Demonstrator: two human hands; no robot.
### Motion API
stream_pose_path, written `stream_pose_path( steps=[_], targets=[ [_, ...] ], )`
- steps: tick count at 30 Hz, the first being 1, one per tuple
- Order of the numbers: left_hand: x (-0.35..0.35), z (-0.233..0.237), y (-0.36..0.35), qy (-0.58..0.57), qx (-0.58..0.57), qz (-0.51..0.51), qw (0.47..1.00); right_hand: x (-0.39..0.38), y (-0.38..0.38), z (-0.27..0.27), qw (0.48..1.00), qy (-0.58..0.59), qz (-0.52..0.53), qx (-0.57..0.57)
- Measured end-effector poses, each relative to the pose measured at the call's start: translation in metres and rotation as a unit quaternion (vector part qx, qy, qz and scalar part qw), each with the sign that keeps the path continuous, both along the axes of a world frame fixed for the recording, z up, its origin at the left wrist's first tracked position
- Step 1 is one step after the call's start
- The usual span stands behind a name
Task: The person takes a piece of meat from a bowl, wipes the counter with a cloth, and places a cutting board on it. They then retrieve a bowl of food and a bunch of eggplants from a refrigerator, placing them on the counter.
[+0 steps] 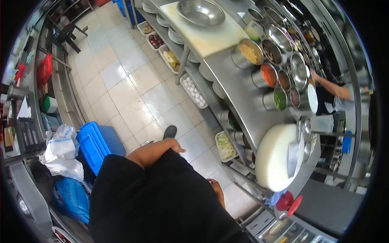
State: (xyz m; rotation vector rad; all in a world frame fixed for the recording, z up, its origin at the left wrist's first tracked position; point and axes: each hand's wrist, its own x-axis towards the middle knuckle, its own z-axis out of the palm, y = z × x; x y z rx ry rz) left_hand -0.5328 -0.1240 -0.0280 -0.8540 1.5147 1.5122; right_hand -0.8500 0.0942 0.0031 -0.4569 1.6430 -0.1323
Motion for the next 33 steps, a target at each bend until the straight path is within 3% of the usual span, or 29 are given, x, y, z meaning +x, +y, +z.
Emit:
stream_pose_path(
  steps=[1,3,4,5,6,7,8,9,10,11,13,14,18,20,21,22,23,25,27,28,29,31,33],
  targets=[
    [-0.016,0.0,0.006,-0.012,0.01,-0.013,1.0,-0.007,0.015,-0.01,1.0,-0.005,-0.009,0.002],
    [-0.032,0.004,0.019,-0.028,0.021,-0.056,0.998,-0.017,0.031,-0.019,0.966,-0.019,0.232,-0.111],
    [-0.044,0.007,0.028,0.019,0.019,-0.082,0.996,-0.023,0.05,-0.022,0.932,-0.016,0.325,-0.161],
    [-0.061,0.01,0.039,0.068,0.027,-0.119,0.99,-0.034,0.084,-0.049,0.924,-0.067,0.336,-0.167],
    [-0.074,0.024,0.051,0.108,0.131,-0.099,0.98,-0.047,0.119,-0.08,0.915,-0.119,0.345,-0.171],
    [-0.08,0.034,0.067,0.132,0.237,-0.071,0.96,-0.055,0.139,-0.13,0.838,-0.098,0.503,-0.187],
    [-0.082,0.029,0.08,0.118,0.204,-0.077,0.969,-0.038,0.132,-0.065,0.932,0.063,0.325,-0.146],
    [-0.093,0.028,0.085,0.11,0.159,-0.074,0.978,-0.041,0.153,-0.071,0.935,0.132,0.25,-0.212],
    [-0.109,0.091,0.085,0.079,0.045,-0.116,0.989,-0.037,0.152,-0.067,0.986,0.12,0.083,-0.083],
    [-0.125,0.091,0.092,0.075,0.04,-0.141,0.986,-0.045,0.155,-0.076,0.987,0.12,0.057,-0.088],
    [-0.148,0.084,0.117,0.053,-0.132,-0.189,0.972,-0.052,0.176,-0.103,0.946,0.155,0.237,-0.156],
    [-0.165,0.07,0.122,0.061,-0.124,-0.212,0.967,-0.052,0.183,-0.094,0.956,0.173,0.182,-0.15],
    [-0.248,0.095,0.147,0.049,-0.169,-0.353,0.919,-0.054,0.197,-0.076,0.964,0.206,0.011,-0.166],
    [-0.296,0.097,0.158,0.061,-0.016,-0.472,0.88,-0.051,0.225,-0.159,0.947,0.187,0.095,-0.245],
    [-0.312,0.091,0.169,0.141,-0.07,-0.498,0.852,-0.048,0.226,-0.125,0.95,0.213,-0.02,-0.228],
    [-0.331,0.075,0.178,0.162,-0.002,-0.495,0.853,-0.046,0.226,-0.084,0.935,0.237,-0.143,-0.223],
    [-0.345,0.039,0.186,0.148,0.003,-0.527,0.837,-0.052,0.228,-0.06,0.95,0.183,-0.191,-0.168],
    [-0.384,0.081,0.223,0.151,-0.051,-0.544,0.824,-0.057,0.245,-0.056,0.899,0.285,-0.248,-0.222],
    [-0.417,0.029,0.245,0.17,-0.08,-0.611,0.769,-0.081,0.269,-0.032,0.853,0.305,-0.341,-0.253],
    [-0.439,0.021,0.262,0.147,-0.035,-0.654,0.742,-0.095,0.281,-0.02,0.837,0.324,-0.37,-0.242],
    [-0.459,0.018,0.282,0.115,0.007,-0.689,0.716,-0.107,0.292,-0.01,0.807,0.326,-0.424,-0.25],
    [-0.494,0.05,0.324,0.118,-0.039,-0.739,0.663,-0.143,0.316,0.008,0.765,0.34,-0.483,-0.256],
    [-0.528,0.043,0.359,0.072,-0.033,-0.767,0.636,-0.179,0.345,0.02,0.669,0.396,-0.573,-0.261]
  ],
)
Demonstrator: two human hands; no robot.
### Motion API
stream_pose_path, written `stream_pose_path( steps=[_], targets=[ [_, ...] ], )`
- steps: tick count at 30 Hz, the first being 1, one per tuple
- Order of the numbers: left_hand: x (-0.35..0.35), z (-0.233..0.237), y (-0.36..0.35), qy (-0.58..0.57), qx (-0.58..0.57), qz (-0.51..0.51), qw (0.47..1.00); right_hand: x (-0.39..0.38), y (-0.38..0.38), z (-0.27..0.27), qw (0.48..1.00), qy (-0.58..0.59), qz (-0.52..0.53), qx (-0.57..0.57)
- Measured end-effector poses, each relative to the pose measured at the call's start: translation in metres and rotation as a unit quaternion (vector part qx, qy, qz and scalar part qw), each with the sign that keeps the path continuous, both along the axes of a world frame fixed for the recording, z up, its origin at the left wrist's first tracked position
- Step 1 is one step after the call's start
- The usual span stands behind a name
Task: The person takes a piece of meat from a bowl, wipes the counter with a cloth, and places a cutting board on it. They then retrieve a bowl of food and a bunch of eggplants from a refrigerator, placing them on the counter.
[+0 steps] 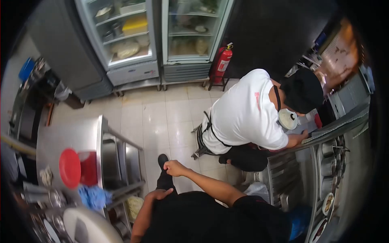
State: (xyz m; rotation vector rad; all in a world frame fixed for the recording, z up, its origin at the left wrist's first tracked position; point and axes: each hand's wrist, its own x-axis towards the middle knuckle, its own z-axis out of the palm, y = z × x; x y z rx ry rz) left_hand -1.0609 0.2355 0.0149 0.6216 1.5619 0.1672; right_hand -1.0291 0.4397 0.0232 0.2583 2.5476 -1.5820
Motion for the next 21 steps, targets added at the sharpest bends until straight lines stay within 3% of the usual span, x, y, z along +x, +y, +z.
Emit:
stream_pose_path(
  steps=[2,3,6,7,9,10,13,17,21],
  targets=[
    [-0.038,-0.042,0.027,0.112,-0.007,-0.014,0.994,-0.042,0.034,0.005,0.999,0.005,-0.04,-0.01],
    [-0.064,-0.076,0.036,0.094,0.034,-0.068,0.993,-0.063,0.056,0.012,0.996,-0.006,-0.086,-0.027],
    [-0.129,-0.04,0.093,0.132,0.01,-0.153,0.979,-0.117,0.116,-0.015,0.968,0.03,-0.216,-0.127],
    [-0.15,-0.014,0.109,0.117,0.03,-0.129,0.984,-0.136,0.141,-0.017,0.956,0.027,-0.255,-0.144],
    [-0.195,-0.005,0.139,0.111,0.036,-0.169,0.979,-0.172,0.203,-0.029,0.945,0.048,-0.314,-0.082],
    [-0.211,-0.002,0.148,0.095,0.042,-0.2,0.974,-0.182,0.232,-0.019,0.93,0.028,-0.341,-0.134],
    [-0.253,-0.035,0.15,0.136,0.059,-0.196,0.969,-0.201,0.317,0.024,0.868,0.074,-0.43,-0.236],
    [-0.315,-0.053,0.197,0.158,0.052,-0.222,0.961,-0.245,0.43,0.052,0.785,0.167,-0.548,-0.236],
    [-0.343,-0.033,0.238,0.13,0.005,-0.148,0.98,-0.304,0.573,0.085,0.773,0.215,-0.559,-0.21]
  ],
)
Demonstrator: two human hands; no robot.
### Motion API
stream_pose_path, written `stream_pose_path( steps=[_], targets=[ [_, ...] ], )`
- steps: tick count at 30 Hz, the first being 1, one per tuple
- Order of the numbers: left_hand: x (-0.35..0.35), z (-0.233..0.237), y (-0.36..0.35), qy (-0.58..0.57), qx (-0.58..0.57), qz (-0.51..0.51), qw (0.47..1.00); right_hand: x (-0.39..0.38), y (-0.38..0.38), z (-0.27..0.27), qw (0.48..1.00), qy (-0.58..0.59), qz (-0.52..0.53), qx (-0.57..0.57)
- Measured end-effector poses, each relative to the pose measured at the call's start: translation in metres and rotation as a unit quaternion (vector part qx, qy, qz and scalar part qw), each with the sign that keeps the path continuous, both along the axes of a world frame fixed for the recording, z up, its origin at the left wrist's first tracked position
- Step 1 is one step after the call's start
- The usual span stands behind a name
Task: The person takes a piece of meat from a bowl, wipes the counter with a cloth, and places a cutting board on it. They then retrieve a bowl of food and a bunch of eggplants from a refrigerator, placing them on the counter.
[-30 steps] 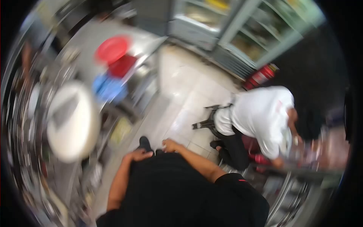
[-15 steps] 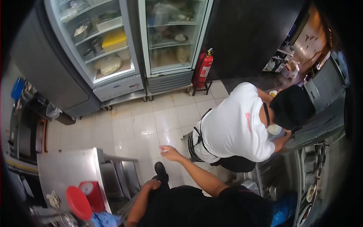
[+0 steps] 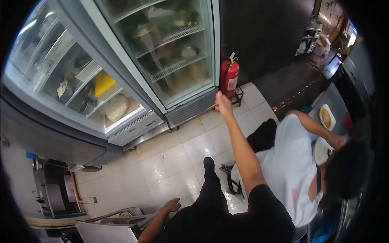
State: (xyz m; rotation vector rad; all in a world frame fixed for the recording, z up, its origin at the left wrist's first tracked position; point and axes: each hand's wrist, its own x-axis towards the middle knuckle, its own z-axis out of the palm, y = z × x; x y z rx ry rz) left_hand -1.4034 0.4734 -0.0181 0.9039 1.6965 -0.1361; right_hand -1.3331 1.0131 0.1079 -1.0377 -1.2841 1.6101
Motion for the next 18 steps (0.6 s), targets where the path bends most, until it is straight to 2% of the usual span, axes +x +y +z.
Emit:
stream_pose_path(
  steps=[2,4,5,6,8,9,11,12,13,15,16,18],
  targets=[
    [-0.021,0.015,0.031,0.014,0.018,0.049,0.999,-0.033,0.064,0.024,0.998,-0.004,-0.036,0.047],
    [-0.021,0.028,0.045,0.024,0.019,0.114,0.993,-0.058,0.124,0.043,0.996,-0.008,-0.018,0.084],
    [-0.026,0.038,0.058,0.004,0.018,0.125,0.992,-0.078,0.151,0.048,0.991,0.034,-0.074,0.108],
    [-0.028,0.047,0.069,-0.01,0.022,0.105,0.994,-0.095,0.195,0.034,0.987,0.04,-0.095,0.124],
    [-0.044,0.048,0.093,-0.019,0.027,0.084,0.996,-0.117,0.258,0.039,0.98,-0.005,-0.126,0.151],
    [-0.044,0.044,0.096,-0.017,0.028,0.116,0.993,-0.126,0.273,0.045,0.965,-0.032,-0.17,0.197],
    [-0.048,0.036,0.104,-0.014,0.027,0.154,0.988,-0.137,0.294,0.062,0.957,-0.039,-0.186,0.218],
    [-0.049,0.035,0.107,-0.011,0.028,0.17,0.985,-0.137,0.297,0.075,0.958,0.061,-0.127,0.251],
    [-0.051,0.033,0.113,-0.009,0.03,0.185,0.982,-0.138,0.302,0.084,0.965,0.026,-0.143,0.22],
    [-0.053,0.03,0.119,-0.016,0.03,0.208,0.978,-0.141,0.31,0.091,0.967,0.03,-0.174,0.184],
    [-0.055,0.029,0.122,-0.022,0.031,0.225,0.974,-0.142,0.321,0.09,0.974,-0.004,-0.148,0.169],
    [-0.055,0.03,0.125,-0.01,0.042,0.226,0.973,-0.155,0.336,0.084,0.976,0.019,-0.131,0.17]
  ],
)
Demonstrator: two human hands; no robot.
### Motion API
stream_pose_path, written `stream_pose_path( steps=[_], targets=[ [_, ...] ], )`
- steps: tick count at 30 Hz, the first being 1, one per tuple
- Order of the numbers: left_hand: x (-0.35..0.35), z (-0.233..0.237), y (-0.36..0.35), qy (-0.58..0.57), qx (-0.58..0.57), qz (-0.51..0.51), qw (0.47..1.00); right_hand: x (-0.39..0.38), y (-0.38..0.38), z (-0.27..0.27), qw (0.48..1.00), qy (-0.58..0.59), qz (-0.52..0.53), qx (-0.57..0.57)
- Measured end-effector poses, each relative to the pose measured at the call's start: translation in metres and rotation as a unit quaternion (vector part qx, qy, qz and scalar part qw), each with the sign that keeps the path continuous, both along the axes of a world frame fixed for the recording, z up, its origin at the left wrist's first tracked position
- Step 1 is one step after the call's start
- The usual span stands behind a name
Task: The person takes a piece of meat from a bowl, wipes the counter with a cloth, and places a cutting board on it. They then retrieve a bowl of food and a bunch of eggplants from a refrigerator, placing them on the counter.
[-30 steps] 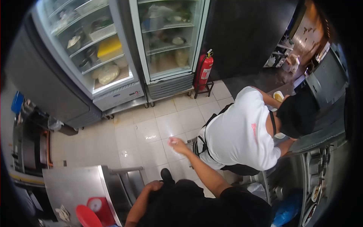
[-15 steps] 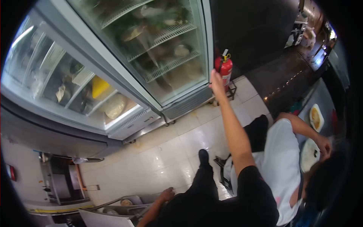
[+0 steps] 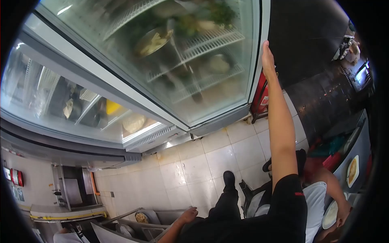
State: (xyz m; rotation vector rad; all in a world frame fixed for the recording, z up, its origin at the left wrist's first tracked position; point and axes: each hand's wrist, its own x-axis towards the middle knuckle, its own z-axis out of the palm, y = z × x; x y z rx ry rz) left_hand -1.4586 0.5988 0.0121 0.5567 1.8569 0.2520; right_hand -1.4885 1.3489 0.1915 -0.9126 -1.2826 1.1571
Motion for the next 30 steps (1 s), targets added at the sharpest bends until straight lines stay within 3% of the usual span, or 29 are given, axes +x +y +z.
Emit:
stream_pose_path(
  steps=[2,10,14,17,19,21,24,30],
  targets=[
    [0.004,0.005,-0.004,0.008,-0.001,-0.003,1.0,0.004,0.01,-0.006,0.998,-0.02,0.065,-0.008],
    [0.014,0.01,-0.001,0.009,-0.023,-0.008,1.0,0.037,-0.039,0.006,0.995,-0.094,-0.027,-0.003],
    [0.02,0.006,0.001,-0.011,0.038,0.023,0.999,0.083,-0.077,-0.008,0.993,-0.096,-0.027,0.067],
    [0.017,0.002,0.008,0.013,0.076,-0.021,0.997,0.105,-0.135,-0.008,0.981,-0.084,-0.146,0.098],
    [0.018,0.012,0.012,0.025,0.124,-0.051,0.991,0.134,-0.168,-0.012,0.987,-0.101,-0.097,0.078],
    [0.016,0.022,0.02,0.041,0.157,-0.063,0.985,0.147,-0.208,-0.017,0.963,-0.13,-0.194,0.134],
    [0.022,0.056,0.019,0.026,0.209,-0.07,0.975,0.172,-0.261,-0.04,0.957,-0.092,-0.232,0.148],
    [0.033,0.095,-0.001,0.008,0.272,-0.046,0.961,0.197,-0.406,-0.046,0.981,0.095,-0.171,0.01]
  ],
)
